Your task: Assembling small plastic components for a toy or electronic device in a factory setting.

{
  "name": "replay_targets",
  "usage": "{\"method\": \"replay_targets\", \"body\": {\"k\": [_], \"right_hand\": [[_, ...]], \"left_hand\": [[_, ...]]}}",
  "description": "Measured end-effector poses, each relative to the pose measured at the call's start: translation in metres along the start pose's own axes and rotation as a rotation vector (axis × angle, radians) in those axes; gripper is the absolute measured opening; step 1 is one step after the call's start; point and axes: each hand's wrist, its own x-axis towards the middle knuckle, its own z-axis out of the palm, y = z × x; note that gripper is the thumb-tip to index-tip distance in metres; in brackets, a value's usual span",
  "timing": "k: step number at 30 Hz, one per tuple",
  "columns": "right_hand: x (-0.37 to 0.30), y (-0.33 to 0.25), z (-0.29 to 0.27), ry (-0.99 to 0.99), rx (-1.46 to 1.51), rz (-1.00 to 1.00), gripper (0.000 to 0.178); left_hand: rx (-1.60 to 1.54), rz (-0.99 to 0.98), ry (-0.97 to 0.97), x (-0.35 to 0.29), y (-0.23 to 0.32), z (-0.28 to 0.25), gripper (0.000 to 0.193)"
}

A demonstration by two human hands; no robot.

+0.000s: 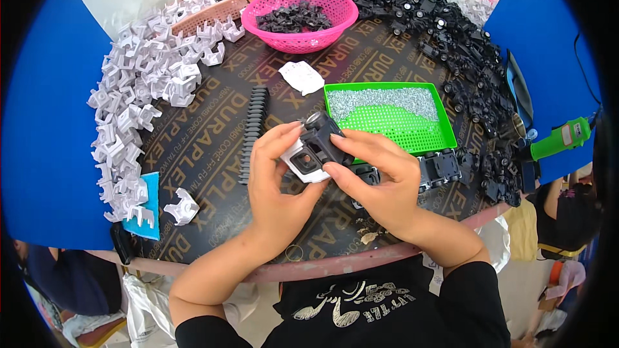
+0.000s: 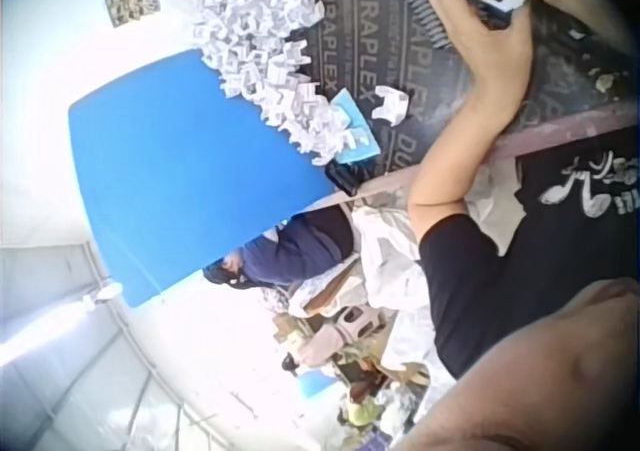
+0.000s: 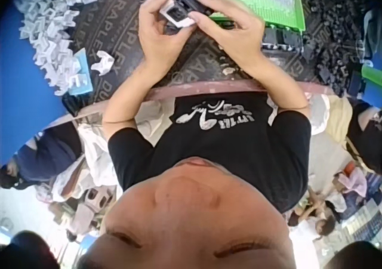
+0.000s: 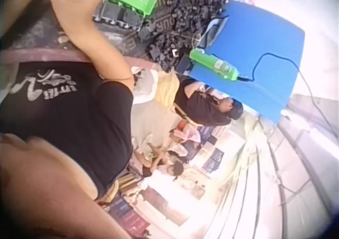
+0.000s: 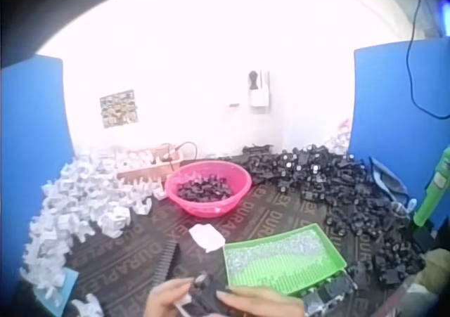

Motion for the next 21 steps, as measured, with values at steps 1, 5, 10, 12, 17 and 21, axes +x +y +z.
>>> {"method": "replay_targets", "body": {"k": [1,5,10,12,17,21], "right_hand": [[-0.003,0.002,0.001,0.025,0.081,0.036,0.035],[-0.003,0.001,-0.001,-0.003,0.142,0.084,0.034],[0.0,0.003,-0.006,-0.065,0.106,0.095,0.033],[-0.001,0.003,-0.005,-0.046,0.115,0.108,0.032],[-0.001,0.008,-0.005,-0.064,0.134,0.094,0.032],[0.004,0.018,-0.011,-0.163,0.188,0.059,0.032]], "left_hand": [[0.014,0.021,0.006,0.0,0.001,0.001,0.066],[0.063,0.027,-0.057,0.0,0.001,-0.002,0.072],[0.031,0.011,0.0,0.0,0.0,0.001,0.064],[0.095,0.04,0.001,0.0,-0.001,0.0,0.064],[0.261,0.129,0.003,0.002,0.0,-0.004,0.064],[0.129,0.023,-0.133,0.005,0.002,-0.007,0.069]]}}
